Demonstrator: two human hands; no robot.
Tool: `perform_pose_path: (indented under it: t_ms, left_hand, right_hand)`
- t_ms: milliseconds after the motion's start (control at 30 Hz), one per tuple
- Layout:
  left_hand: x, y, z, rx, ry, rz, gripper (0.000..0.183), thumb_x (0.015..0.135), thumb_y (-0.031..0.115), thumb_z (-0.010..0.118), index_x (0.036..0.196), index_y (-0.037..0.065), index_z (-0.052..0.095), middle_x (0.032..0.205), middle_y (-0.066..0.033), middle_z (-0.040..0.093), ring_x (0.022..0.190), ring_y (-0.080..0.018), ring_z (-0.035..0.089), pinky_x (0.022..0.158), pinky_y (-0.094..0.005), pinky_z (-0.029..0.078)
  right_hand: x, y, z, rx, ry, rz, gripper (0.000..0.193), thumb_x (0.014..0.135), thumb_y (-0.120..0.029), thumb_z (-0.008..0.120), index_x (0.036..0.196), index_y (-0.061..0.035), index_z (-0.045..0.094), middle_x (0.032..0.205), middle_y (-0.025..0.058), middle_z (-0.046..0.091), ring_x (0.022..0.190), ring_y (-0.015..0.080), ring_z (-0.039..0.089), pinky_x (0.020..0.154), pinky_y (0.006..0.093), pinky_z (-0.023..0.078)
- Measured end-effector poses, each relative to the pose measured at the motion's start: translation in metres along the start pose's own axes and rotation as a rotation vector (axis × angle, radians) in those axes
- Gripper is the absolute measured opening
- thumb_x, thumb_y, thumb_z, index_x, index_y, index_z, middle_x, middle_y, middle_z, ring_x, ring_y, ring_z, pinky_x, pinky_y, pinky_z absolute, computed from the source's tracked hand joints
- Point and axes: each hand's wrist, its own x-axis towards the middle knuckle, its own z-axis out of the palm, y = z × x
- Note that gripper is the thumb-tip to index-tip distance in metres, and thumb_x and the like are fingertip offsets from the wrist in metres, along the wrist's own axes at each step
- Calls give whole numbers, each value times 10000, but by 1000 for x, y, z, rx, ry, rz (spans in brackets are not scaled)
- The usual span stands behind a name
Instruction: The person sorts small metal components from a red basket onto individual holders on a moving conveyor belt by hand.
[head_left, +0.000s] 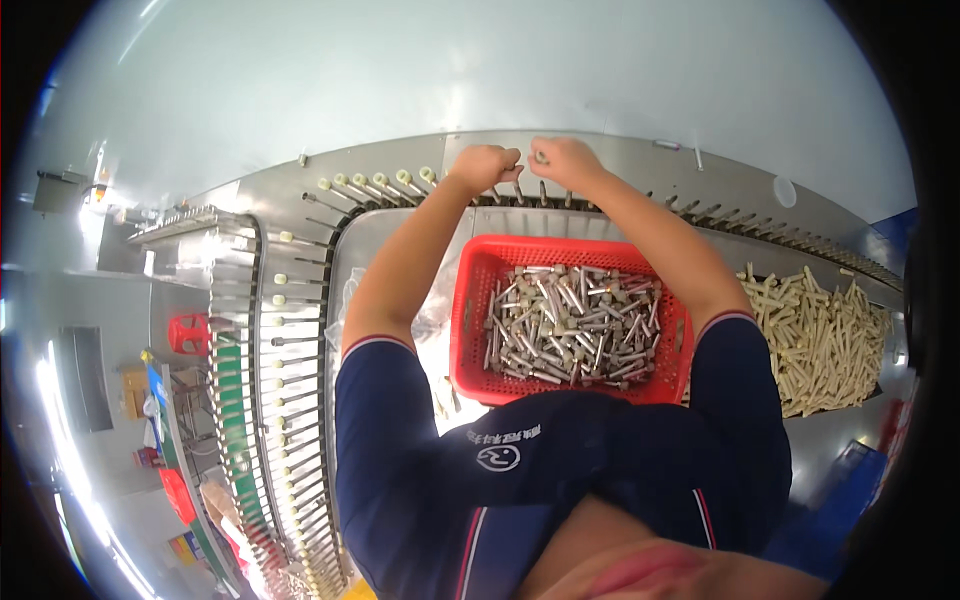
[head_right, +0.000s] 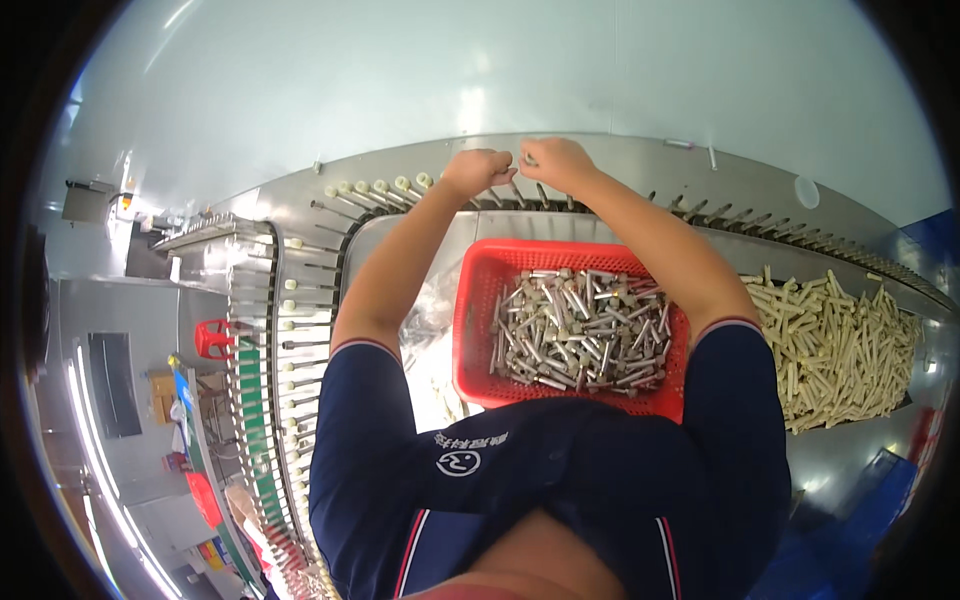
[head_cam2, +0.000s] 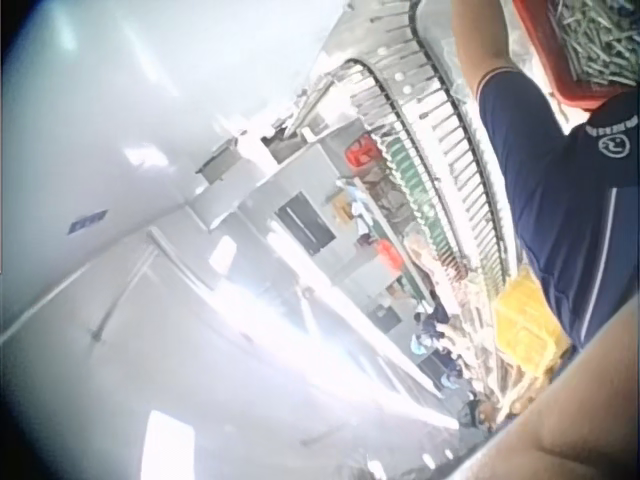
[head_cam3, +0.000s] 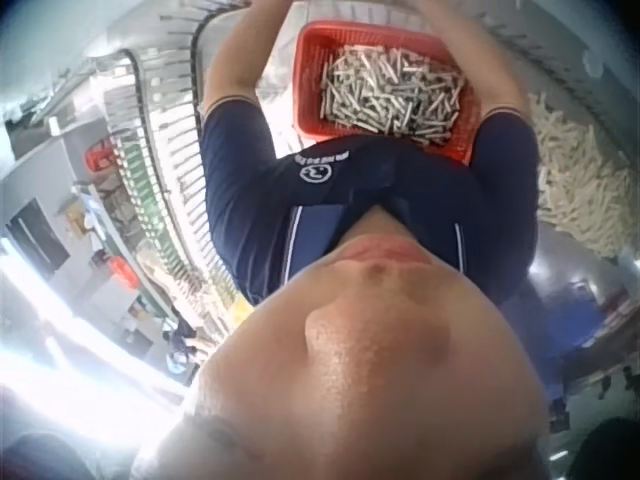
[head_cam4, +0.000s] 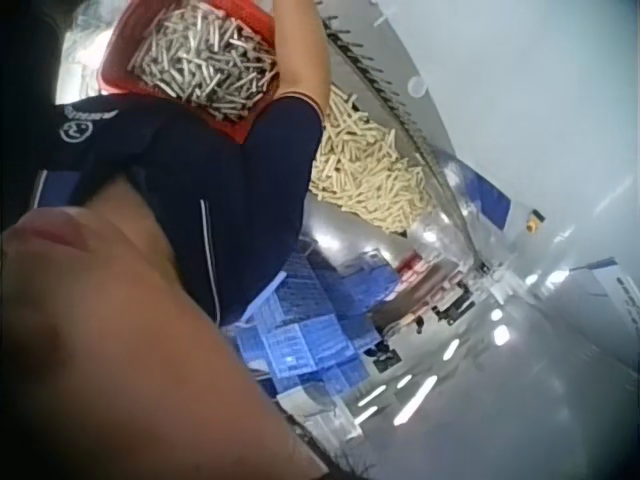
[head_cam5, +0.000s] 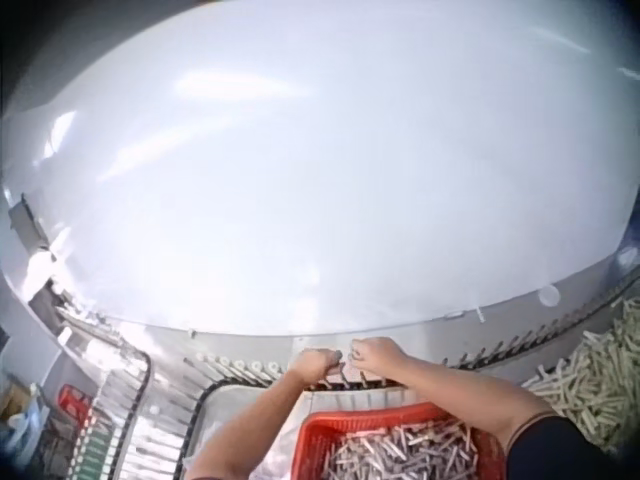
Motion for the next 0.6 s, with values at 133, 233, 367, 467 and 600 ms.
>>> perform_pose_path:
  t_ms: [133, 233, 367, 467, 600]
  left_hand:
    - [-11, 55, -75, -514, 271, -338, 181, 826, 246, 650, 793, 82, 581, 639, -106, 599, 576, -297, 603, 537, -391, 483]
    - [-41, 94, -74, -463, 194, -22, 236, 797, 277, 688, 826, 52, 625, 772, -99, 654, 675, -268, 653, 574, -368, 521]
    - [-99, 124, 32, -442, -82, -54, 828, 634, 370, 805, 1333, 116, 441, 1378, -239, 376, 1177, -393, 478, 964, -465, 424]
    - [-97, 75, 45, -281, -27, -366, 789, 648, 333, 801, 1323, 118, 453, 1384, -239, 369, 1213, -393, 426, 983, -502, 388]
    - [-72, 5, -5, 194, 483, -245, 469, 764, 342, 701, 1180, 174, 562, 1226, -151, 523, 1035, -304, 558, 921, -484, 403]
  right_hand:
    - [-7, -31, -112, 402, 34, 74, 226, 814, -295, 667, 822, -89, 572, 554, 76, 549, 475, 188, 566, 461, 304, 439]
    - [-70, -17, -104, 85, -582, 161, 495, 708, -451, 755, 1013, -101, 584, 816, 99, 644, 740, 227, 647, 680, 381, 508]
    - [-160, 11, 11, 36, -465, -41, 941, 582, -568, 776, 1324, -117, 413, 1242, 147, 502, 1196, 322, 446, 1002, 537, 282]
    - [-110, 0, 21, 30, -250, -56, 883, 635, -519, 756, 1337, -112, 407, 1308, 147, 447, 1242, 338, 404, 1064, 591, 206]
    - [-3, -31, 23, 26, 67, -209, 641, 721, -395, 729, 1236, -98, 490, 1192, 144, 520, 1132, 333, 482, 960, 489, 357]
